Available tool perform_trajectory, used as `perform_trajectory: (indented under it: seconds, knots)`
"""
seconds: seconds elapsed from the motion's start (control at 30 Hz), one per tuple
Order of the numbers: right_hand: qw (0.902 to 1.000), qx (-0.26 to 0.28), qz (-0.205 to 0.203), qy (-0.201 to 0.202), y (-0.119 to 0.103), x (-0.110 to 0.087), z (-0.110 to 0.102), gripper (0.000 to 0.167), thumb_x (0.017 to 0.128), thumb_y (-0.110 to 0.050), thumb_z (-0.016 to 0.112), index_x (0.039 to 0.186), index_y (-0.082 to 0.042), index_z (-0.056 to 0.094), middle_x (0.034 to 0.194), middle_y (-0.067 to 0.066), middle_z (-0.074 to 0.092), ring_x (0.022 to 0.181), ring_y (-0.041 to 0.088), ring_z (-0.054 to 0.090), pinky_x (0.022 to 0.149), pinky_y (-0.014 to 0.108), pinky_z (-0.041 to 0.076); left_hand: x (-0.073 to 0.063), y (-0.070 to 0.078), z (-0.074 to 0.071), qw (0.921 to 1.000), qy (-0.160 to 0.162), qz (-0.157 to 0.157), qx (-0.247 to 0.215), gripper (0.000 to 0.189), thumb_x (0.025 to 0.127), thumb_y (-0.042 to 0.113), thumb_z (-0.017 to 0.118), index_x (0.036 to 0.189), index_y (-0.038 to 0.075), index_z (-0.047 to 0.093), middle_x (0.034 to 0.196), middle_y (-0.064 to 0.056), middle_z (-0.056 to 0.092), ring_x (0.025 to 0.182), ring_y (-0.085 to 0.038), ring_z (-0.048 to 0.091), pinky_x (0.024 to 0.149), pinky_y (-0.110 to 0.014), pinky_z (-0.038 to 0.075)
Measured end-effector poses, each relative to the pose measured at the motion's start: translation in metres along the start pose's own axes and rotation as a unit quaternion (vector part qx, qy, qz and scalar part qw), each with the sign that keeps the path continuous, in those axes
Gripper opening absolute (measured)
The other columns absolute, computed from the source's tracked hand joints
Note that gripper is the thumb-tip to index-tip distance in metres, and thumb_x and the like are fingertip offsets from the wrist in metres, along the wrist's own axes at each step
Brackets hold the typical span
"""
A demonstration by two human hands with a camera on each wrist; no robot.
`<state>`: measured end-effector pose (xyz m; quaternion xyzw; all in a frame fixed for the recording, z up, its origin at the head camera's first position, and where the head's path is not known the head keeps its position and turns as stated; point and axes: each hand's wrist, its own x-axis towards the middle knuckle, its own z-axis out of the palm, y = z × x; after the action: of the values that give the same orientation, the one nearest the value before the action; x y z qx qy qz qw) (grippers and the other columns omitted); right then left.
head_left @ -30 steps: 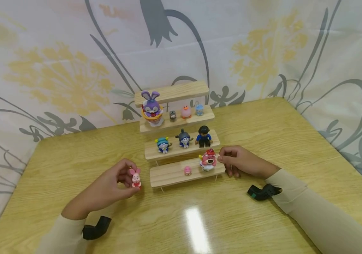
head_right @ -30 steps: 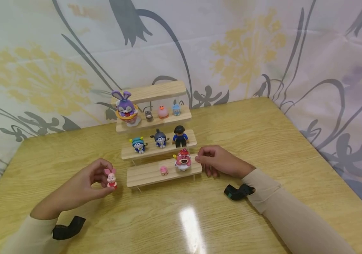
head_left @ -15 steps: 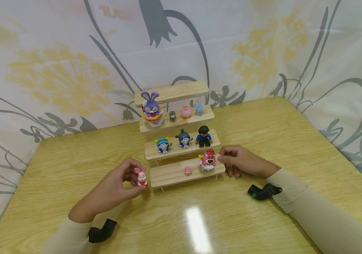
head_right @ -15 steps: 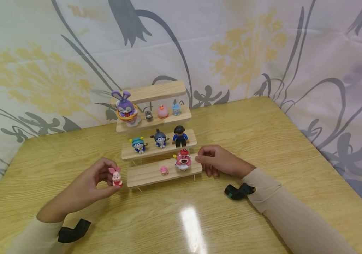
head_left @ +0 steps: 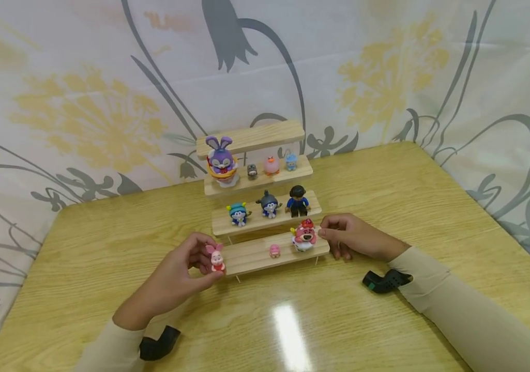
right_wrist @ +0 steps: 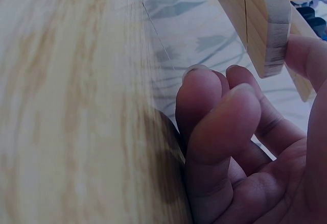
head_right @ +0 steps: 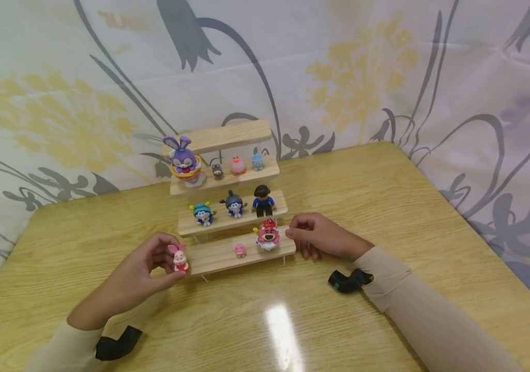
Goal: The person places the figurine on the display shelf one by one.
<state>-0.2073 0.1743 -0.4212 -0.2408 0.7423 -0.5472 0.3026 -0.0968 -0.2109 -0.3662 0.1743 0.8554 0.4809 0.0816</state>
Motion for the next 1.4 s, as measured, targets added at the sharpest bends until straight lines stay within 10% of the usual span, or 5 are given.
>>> perform_trajectory:
  seconds: [1.4]
  knots:
    - [0.9999, -0.014, -0.001, 0.005, 0.003, 0.001, 0.001, 0.030, 0.106, -0.031, 0.052, 0.101, -0.002, 0.059, 0.067, 0.010, 0.059, 0.047, 0.014, 0.052, 0.046, 0.033, 0.051, 0.017, 0.005, 0.032, 0.9867, 0.089, 0.020, 0.134, 0.045, 0.083, 0.018, 0.083, 0.122, 0.017, 0.061, 0.098, 0.003, 0.065, 0.062, -0.002, 0.049, 0.050, -0.020, 0.042]
